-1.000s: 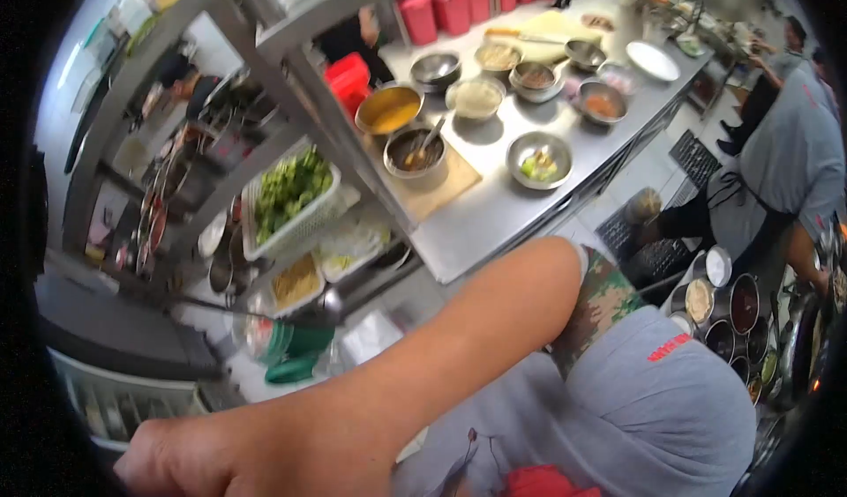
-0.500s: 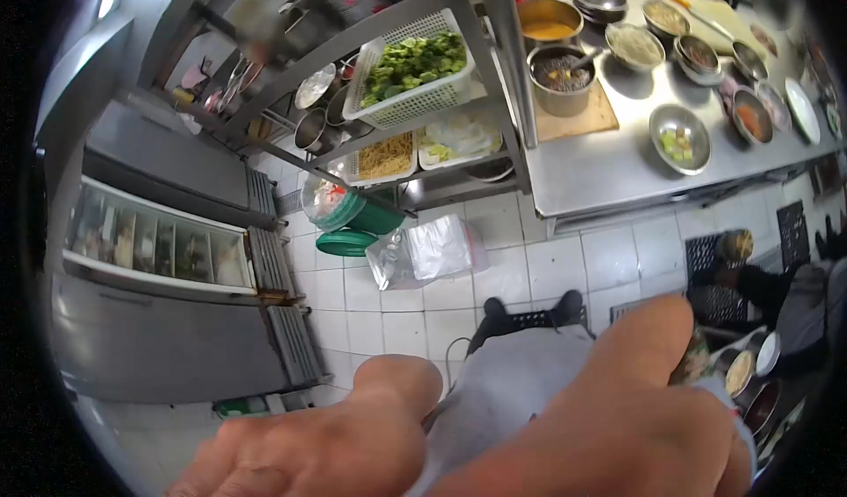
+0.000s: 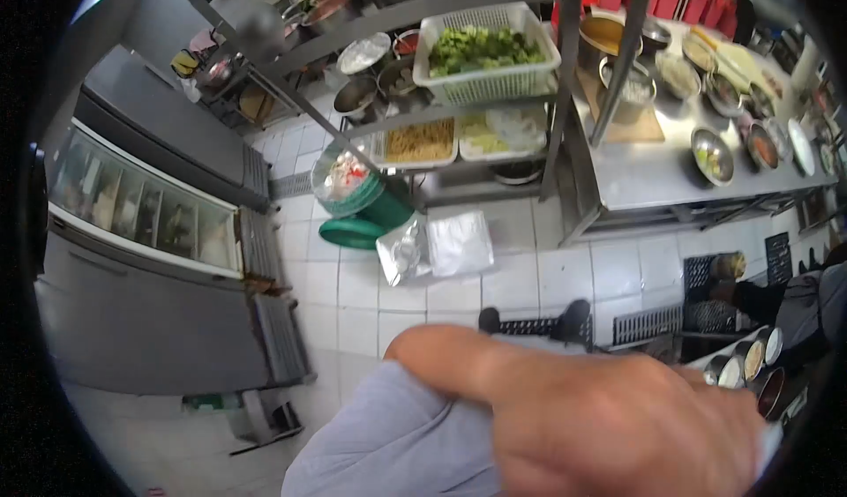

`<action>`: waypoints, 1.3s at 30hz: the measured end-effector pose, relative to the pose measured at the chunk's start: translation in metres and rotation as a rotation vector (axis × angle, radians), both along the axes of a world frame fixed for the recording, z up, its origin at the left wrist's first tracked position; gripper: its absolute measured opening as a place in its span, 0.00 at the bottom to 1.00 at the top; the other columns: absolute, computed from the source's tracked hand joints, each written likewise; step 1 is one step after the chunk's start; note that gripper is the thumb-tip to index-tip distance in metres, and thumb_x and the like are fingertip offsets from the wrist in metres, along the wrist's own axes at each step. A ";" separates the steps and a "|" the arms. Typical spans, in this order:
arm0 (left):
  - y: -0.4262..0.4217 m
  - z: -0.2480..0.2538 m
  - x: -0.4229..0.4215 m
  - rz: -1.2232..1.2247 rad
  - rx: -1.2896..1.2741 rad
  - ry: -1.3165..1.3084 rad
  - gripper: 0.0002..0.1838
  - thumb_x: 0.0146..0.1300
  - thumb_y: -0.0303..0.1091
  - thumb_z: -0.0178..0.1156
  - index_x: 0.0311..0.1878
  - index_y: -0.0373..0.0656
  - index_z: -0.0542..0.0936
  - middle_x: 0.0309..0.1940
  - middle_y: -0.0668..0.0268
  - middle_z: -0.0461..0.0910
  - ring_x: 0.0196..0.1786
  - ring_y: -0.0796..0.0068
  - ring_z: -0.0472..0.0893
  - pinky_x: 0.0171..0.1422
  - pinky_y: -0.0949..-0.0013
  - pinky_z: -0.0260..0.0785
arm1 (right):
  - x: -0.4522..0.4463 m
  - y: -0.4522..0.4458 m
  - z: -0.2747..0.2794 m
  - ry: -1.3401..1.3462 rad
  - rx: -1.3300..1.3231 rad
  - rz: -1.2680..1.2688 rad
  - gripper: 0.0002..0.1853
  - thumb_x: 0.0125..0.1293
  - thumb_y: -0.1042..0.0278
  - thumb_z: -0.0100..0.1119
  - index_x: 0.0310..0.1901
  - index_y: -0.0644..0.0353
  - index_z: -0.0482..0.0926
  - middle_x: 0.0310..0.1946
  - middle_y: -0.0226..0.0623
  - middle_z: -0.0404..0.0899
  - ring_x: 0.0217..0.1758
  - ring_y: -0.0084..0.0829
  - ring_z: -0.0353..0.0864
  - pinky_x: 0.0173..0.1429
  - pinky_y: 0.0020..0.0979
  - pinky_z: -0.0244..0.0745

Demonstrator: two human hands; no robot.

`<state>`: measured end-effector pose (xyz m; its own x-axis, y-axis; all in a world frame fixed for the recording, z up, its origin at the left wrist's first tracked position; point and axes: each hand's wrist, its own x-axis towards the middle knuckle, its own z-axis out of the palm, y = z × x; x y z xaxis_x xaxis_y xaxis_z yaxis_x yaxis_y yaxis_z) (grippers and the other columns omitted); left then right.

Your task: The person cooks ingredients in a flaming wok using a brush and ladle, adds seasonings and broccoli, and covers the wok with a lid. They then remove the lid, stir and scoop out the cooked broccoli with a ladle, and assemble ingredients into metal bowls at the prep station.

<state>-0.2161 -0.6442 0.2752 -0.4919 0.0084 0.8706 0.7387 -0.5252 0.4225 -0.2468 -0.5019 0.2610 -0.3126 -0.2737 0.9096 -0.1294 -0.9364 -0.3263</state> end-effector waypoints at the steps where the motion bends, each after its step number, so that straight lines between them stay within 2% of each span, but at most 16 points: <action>1: -0.007 -0.004 0.012 0.004 -0.006 -0.006 0.28 0.61 0.23 0.41 0.66 0.33 0.69 0.63 0.52 0.73 0.67 0.56 0.71 0.73 0.58 0.59 | 0.011 -0.001 -0.013 -0.026 0.032 -0.105 0.11 0.65 0.68 0.54 0.48 0.59 0.76 0.42 0.37 0.80 0.44 0.27 0.80 0.49 0.30 0.77; 6: -0.018 -0.064 0.082 0.372 -0.004 -0.659 0.29 0.61 0.22 0.36 0.66 0.33 0.69 0.63 0.50 0.73 0.68 0.56 0.71 0.75 0.61 0.57 | 0.045 -0.046 -0.073 -0.250 0.581 -0.714 0.11 0.67 0.66 0.55 0.48 0.59 0.76 0.41 0.37 0.80 0.43 0.27 0.81 0.48 0.30 0.77; 7: -0.016 -0.095 0.090 0.394 0.074 -0.846 0.26 0.62 0.23 0.37 0.64 0.34 0.70 0.60 0.53 0.74 0.64 0.60 0.73 0.71 0.63 0.60 | 0.055 -0.063 -0.071 -0.224 0.800 -0.895 0.05 0.64 0.75 0.59 0.41 0.61 0.77 0.39 0.42 0.81 0.41 0.37 0.81 0.47 0.35 0.76; 10: -0.021 -0.161 0.111 0.278 0.588 -1.218 0.20 0.66 0.24 0.43 0.60 0.35 0.71 0.51 0.62 0.77 0.52 0.70 0.77 0.60 0.67 0.68 | 0.065 -0.088 -0.124 -0.180 1.238 -0.789 0.04 0.63 0.73 0.64 0.37 0.63 0.83 0.36 0.40 0.82 0.36 0.31 0.82 0.37 0.28 0.76; 12: -0.031 -0.173 0.134 0.179 0.645 -1.245 0.20 0.67 0.25 0.41 0.61 0.36 0.70 0.54 0.62 0.74 0.58 0.70 0.74 0.63 0.66 0.66 | 0.080 -0.094 -0.154 0.479 0.938 -1.112 0.02 0.63 0.76 0.60 0.34 0.62 0.82 0.33 0.38 0.80 0.30 0.40 0.80 0.34 0.36 0.77; 13: -0.035 -0.187 0.146 0.188 0.647 -1.251 0.19 0.67 0.24 0.42 0.60 0.35 0.70 0.53 0.61 0.75 0.57 0.70 0.74 0.63 0.66 0.66 | 0.091 -0.090 -0.184 0.615 0.987 -1.107 0.11 0.60 0.71 0.60 0.45 0.62 0.82 0.40 0.39 0.81 0.42 0.37 0.82 0.42 0.35 0.79; 16: -0.035 -0.214 0.174 0.339 0.592 -1.276 0.18 0.67 0.22 0.43 0.59 0.34 0.70 0.53 0.59 0.75 0.57 0.68 0.75 0.63 0.65 0.67 | 0.129 -0.085 -0.210 0.274 1.065 -0.834 0.17 0.62 0.72 0.58 0.53 0.61 0.79 0.48 0.43 0.80 0.51 0.40 0.79 0.53 0.38 0.76; 20: -0.031 -0.254 0.211 0.388 0.599 -1.365 0.18 0.67 0.22 0.43 0.59 0.33 0.70 0.54 0.57 0.75 0.57 0.64 0.75 0.64 0.63 0.68 | 0.171 -0.066 -0.234 0.399 1.188 -0.793 0.24 0.62 0.71 0.57 0.62 0.56 0.74 0.58 0.47 0.76 0.63 0.42 0.72 0.65 0.42 0.68; 23: -0.048 -0.287 0.234 0.356 0.494 -1.565 0.14 0.74 0.31 0.43 0.56 0.39 0.72 0.47 0.61 0.76 0.49 0.69 0.77 0.47 0.64 0.71 | 0.202 -0.029 -0.248 0.433 1.338 -0.805 0.25 0.65 0.69 0.57 0.65 0.49 0.73 0.63 0.47 0.72 0.67 0.43 0.69 0.69 0.41 0.65; 27: -0.113 -0.394 0.253 0.627 0.268 -1.834 0.18 0.76 0.45 0.44 0.52 0.42 0.75 0.35 0.66 0.75 0.34 0.75 0.76 0.30 0.68 0.66 | 0.242 0.038 -0.272 -0.093 1.683 -0.552 0.21 0.67 0.65 0.56 0.62 0.55 0.75 0.53 0.48 0.80 0.55 0.45 0.81 0.60 0.37 0.75; 28: -0.127 -0.409 0.260 0.759 0.165 -1.916 0.19 0.76 0.47 0.44 0.50 0.42 0.77 0.33 0.67 0.75 0.32 0.76 0.75 0.29 0.68 0.65 | 0.254 0.058 -0.286 -0.158 1.608 -0.699 0.19 0.67 0.61 0.58 0.57 0.60 0.79 0.42 0.46 0.84 0.44 0.44 0.84 0.51 0.37 0.79; 31: -0.182 -0.437 0.294 0.888 -0.147 -2.147 0.24 0.76 0.50 0.44 0.45 0.37 0.80 0.26 0.63 0.77 0.27 0.69 0.76 0.27 0.61 0.65 | 0.294 0.120 -0.308 -0.194 1.859 -1.060 0.18 0.64 0.57 0.61 0.51 0.58 0.82 0.43 0.47 0.84 0.45 0.46 0.85 0.51 0.40 0.79; 34: -0.264 -0.558 0.370 1.191 -0.535 -1.864 0.27 0.75 0.48 0.45 0.42 0.30 0.81 0.22 0.54 0.79 0.26 0.61 0.78 0.30 0.53 0.67 | 0.352 0.150 -0.337 -0.376 2.044 -1.307 0.14 0.61 0.59 0.61 0.44 0.59 0.83 0.38 0.47 0.84 0.43 0.49 0.84 0.49 0.43 0.79; 35: -0.280 -0.542 0.385 1.094 -0.496 -2.086 0.27 0.74 0.46 0.45 0.47 0.24 0.79 0.27 0.46 0.82 0.31 0.55 0.80 0.36 0.51 0.69 | 0.376 0.163 -0.370 -0.399 2.033 -1.304 0.13 0.62 0.61 0.60 0.42 0.61 0.82 0.33 0.42 0.84 0.38 0.45 0.85 0.47 0.41 0.79; 37: -0.309 -0.538 0.417 1.078 -0.247 -2.014 0.20 0.71 0.40 0.47 0.44 0.30 0.79 0.31 0.50 0.81 0.34 0.57 0.81 0.36 0.52 0.71 | 0.421 0.147 -0.398 -1.206 1.868 -1.001 0.08 0.64 0.70 0.57 0.37 0.66 0.81 0.29 0.42 0.83 0.36 0.37 0.85 0.45 0.36 0.80; 39: -0.356 -0.533 0.428 0.975 0.039 -2.070 0.13 0.68 0.35 0.49 0.44 0.36 0.79 0.34 0.55 0.81 0.36 0.60 0.80 0.36 0.53 0.72 | 0.466 0.121 -0.408 -1.559 1.766 -0.736 0.08 0.67 0.72 0.56 0.35 0.68 0.80 0.29 0.37 0.83 0.35 0.30 0.84 0.44 0.33 0.79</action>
<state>0.2118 -0.9999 -0.2576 -0.2628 -0.7066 -0.6570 -0.5862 -0.4239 0.6904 0.2189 -0.3813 -0.1473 -0.5760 0.2281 -0.7850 0.8153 0.2305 -0.5312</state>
